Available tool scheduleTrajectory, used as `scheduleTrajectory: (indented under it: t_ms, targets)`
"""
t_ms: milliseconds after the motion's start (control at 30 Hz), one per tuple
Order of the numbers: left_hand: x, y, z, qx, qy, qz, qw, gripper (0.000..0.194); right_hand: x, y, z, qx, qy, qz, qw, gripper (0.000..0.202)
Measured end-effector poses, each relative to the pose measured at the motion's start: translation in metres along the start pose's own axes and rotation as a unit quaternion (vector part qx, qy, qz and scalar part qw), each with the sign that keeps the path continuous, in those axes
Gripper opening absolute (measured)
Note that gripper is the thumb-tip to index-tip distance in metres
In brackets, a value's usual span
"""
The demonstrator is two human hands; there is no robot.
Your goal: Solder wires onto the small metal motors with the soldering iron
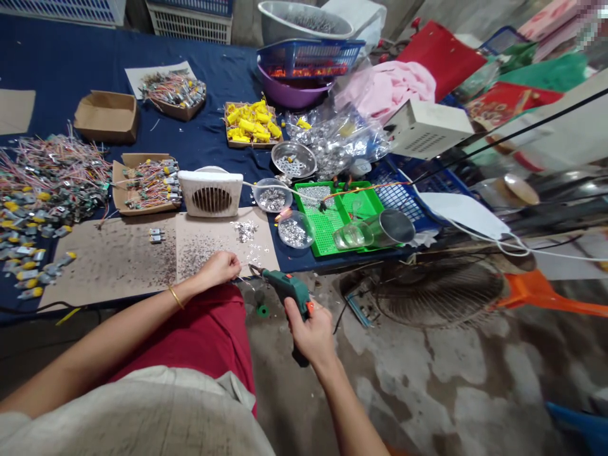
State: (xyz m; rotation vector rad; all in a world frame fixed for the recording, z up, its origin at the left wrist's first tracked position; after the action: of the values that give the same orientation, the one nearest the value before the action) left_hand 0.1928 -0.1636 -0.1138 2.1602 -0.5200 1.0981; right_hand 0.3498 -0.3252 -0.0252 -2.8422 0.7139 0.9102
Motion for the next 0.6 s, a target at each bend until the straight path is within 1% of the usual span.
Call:
scheduleTrajectory:
  t_ms: [167, 267, 467, 600]
  targets:
    - [0.001, 0.0, 0.0, -0.002, -0.004, 0.007, 1.0, 0.02, 0.004, -0.002, 0.003, 0.002, 0.014, -0.017, 1.0, 0.045]
    - [-0.001, -0.001, 0.002, -0.008, -0.006, 0.005, 1.0, 0.021, -0.001, -0.003, 0.001, 0.006, 0.019, -0.026, 0.999, 0.044]
    - [-0.001, -0.003, 0.002, -0.008, -0.019, 0.008, 1.0, 0.022, -0.025, -0.008, -0.007, -0.001, 0.062, -0.048, 0.997, 0.042]
    - [-0.001, -0.003, 0.001, -0.007, -0.029, 0.001, 1.0, 0.021, -0.047, -0.011, -0.008, -0.02, 0.103, -0.094, 0.99, 0.042]
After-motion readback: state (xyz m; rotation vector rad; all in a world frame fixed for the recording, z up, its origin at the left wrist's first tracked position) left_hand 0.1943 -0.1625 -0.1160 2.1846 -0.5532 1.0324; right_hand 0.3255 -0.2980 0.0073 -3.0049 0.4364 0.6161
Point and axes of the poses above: each hand's wrist, its own y-axis away from the middle knuckle, its own z-axis out of the palm, x = y × z, the point moved 10 cm from there along -y, towards the middle knuckle, and after that the axes turned 10 degrees about y, right-handed, at the moved point
